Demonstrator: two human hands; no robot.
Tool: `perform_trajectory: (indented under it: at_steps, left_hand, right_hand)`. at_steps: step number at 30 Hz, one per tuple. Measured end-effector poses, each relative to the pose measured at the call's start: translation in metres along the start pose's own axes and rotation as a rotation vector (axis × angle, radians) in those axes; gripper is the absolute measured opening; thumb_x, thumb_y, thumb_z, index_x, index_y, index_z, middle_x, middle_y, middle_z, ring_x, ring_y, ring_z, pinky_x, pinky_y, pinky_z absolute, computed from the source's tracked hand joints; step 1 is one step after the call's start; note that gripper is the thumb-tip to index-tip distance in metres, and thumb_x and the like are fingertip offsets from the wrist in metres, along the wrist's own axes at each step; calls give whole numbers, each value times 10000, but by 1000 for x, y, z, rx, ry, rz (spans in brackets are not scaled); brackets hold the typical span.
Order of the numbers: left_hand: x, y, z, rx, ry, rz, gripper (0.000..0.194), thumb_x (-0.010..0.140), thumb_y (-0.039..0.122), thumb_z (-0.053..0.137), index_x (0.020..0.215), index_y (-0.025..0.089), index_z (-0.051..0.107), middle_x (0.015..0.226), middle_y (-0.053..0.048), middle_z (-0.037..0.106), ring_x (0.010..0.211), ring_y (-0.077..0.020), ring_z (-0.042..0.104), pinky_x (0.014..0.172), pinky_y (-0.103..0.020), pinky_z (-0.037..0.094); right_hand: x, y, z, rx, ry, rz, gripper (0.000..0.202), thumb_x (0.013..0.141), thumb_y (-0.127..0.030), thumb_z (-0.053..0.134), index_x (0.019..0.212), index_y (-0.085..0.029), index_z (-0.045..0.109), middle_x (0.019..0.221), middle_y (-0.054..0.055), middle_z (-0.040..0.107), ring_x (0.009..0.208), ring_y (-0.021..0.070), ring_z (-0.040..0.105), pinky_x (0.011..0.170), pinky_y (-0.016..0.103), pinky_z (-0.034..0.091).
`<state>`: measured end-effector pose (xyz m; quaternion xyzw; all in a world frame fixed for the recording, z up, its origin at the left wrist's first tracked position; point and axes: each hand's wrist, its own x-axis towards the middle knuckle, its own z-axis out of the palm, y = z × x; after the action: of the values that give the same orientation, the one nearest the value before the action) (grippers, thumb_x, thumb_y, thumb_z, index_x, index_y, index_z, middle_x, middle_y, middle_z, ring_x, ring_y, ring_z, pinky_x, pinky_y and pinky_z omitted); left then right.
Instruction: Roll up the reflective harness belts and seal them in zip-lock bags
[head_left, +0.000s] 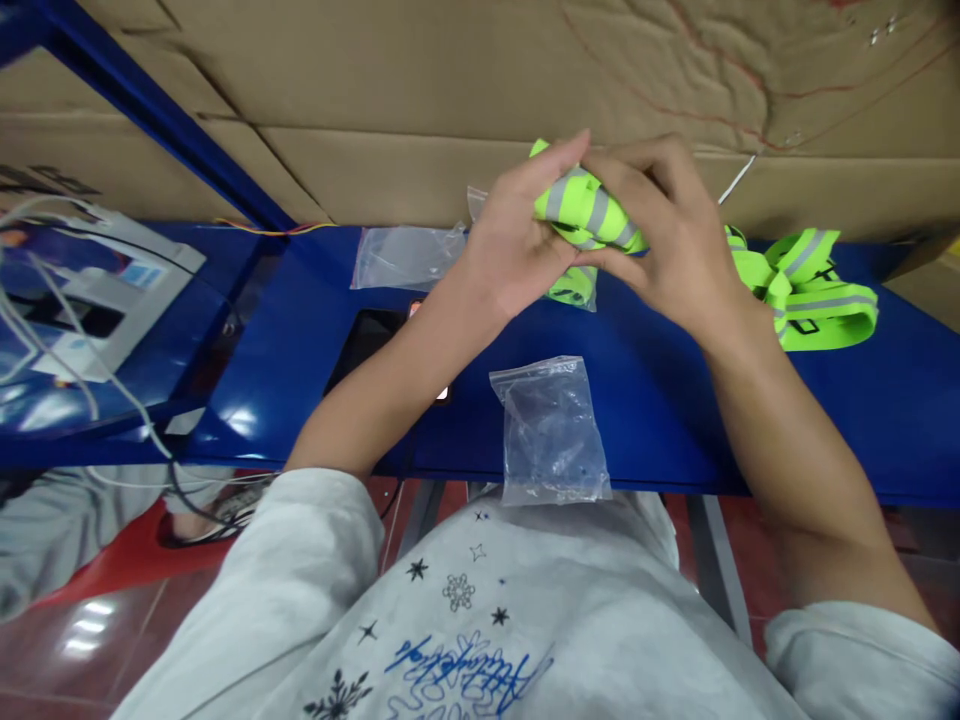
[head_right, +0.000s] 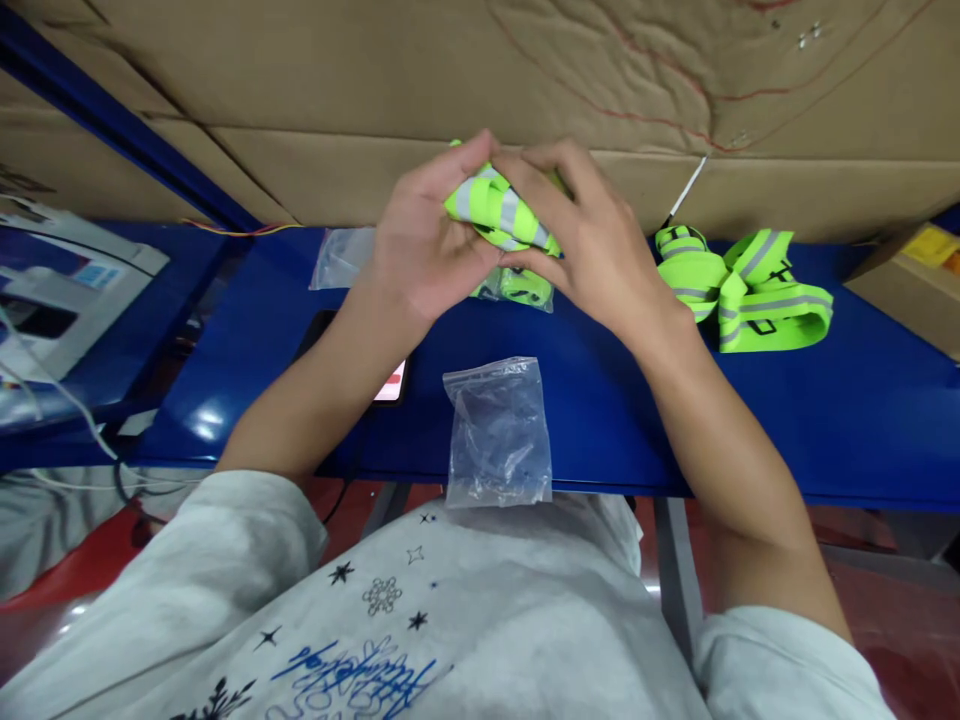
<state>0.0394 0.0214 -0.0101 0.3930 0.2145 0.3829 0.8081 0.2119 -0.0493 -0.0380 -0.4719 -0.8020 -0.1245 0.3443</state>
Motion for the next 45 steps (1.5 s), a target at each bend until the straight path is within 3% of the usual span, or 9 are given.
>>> perform_trajectory:
  at_steps: [5, 10, 13, 19, 23, 27, 31, 36, 45]
  left_hand:
    - [-19, 3, 9, 142, -158, 29, 237, 1064, 325, 595, 880, 243, 720, 1047, -1, 769, 1358, -275, 675, 893, -330, 627]
    - [-29, -9, 23, -21, -197, -87, 284, 1106, 184, 489, 909, 211, 692, 858, 48, 688, 884, -79, 734, 801, -188, 570]
    - [-21, -18, 20, 136, -252, -188, 204, 1111, 355, 519, 1057, 237, 677, 965, 27, 718, 973, -127, 752, 899, -243, 578]
    - [-51, -31, -13, 1546, -299, 88, 588, 1049, 504, 588, 1563, 234, 491, 1523, -169, 602, 1314, -343, 669, 1161, -519, 507]
    - [-92, -40, -31, 2231, -454, -276, 524, 1022, 396, 651, 1464, 124, 576, 1468, -227, 606, 1130, -410, 748, 922, -528, 622]
    - [-95, -48, -52, 2161, -449, -46, 316, 1062, 232, 562, 1365, 195, 642, 1392, -131, 681, 1112, -288, 780, 928, -415, 652]
    - [-79, -58, -71, 2005, -540, 430, 343, 1075, 114, 482, 1323, 177, 709, 1385, -118, 740, 1239, -241, 768, 1033, -377, 667]
    - [-76, -62, -68, 1711, -660, 896, 298, 1092, 145, 516, 1308, 171, 720, 1425, -128, 738, 1222, -196, 783, 1028, -301, 687]
    - [-91, -58, -49, 1411, -607, 918, 262, 1019, 88, 659, 1211, 233, 764, 1425, -89, 740, 1230, -177, 773, 1007, -273, 680]
  right_hand:
    - [-17, -16, -21, -60, 39, 13, 620, 1067, -521, 581, 1662, -464, 417, 1613, 30, 537, 1541, 311, 498, 1301, 503, 428]
    - [-40, -23, -24, -43, 67, 71, 563, 1084, -475, 538, 1636, -408, 452, 1660, 41, 529, 1539, 332, 519, 1285, 527, 458]
    - [-56, -12, -23, -9, 93, 141, 484, 1087, -466, 493, 1565, -391, 520, 1554, 48, 628, 1452, 330, 595, 1245, 565, 485]
    - [-90, 29, -15, 1, 315, 384, 488, 977, -637, 643, 1300, -274, 690, 1219, 133, 785, 1083, 322, 732, 980, 495, 595]
    - [-100, 40, -3, 174, 394, 553, 514, 909, -703, 713, 1128, -239, 726, 1005, 85, 797, 823, 237, 676, 816, 419, 592]
    - [-97, 27, -5, 594, 232, 669, 447, 820, -634, 851, 1027, -250, 755, 994, 36, 797, 865, 226, 698, 815, 386, 614]
    - [-100, 16, -19, 1181, -219, 855, 489, 822, -557, 881, 1189, -249, 784, 1090, 36, 814, 958, 234, 764, 827, 358, 654]
    - [-104, 19, -42, 1346, -539, 745, 594, 739, -503, 953, 1218, -184, 805, 1088, 49, 827, 924, 208, 785, 831, 280, 652]
    - [-93, -7, -65, 1141, -684, 259, 512, 847, -441, 881, 1314, -246, 802, 1569, 65, 637, 1471, 292, 600, 1168, 320, 522]
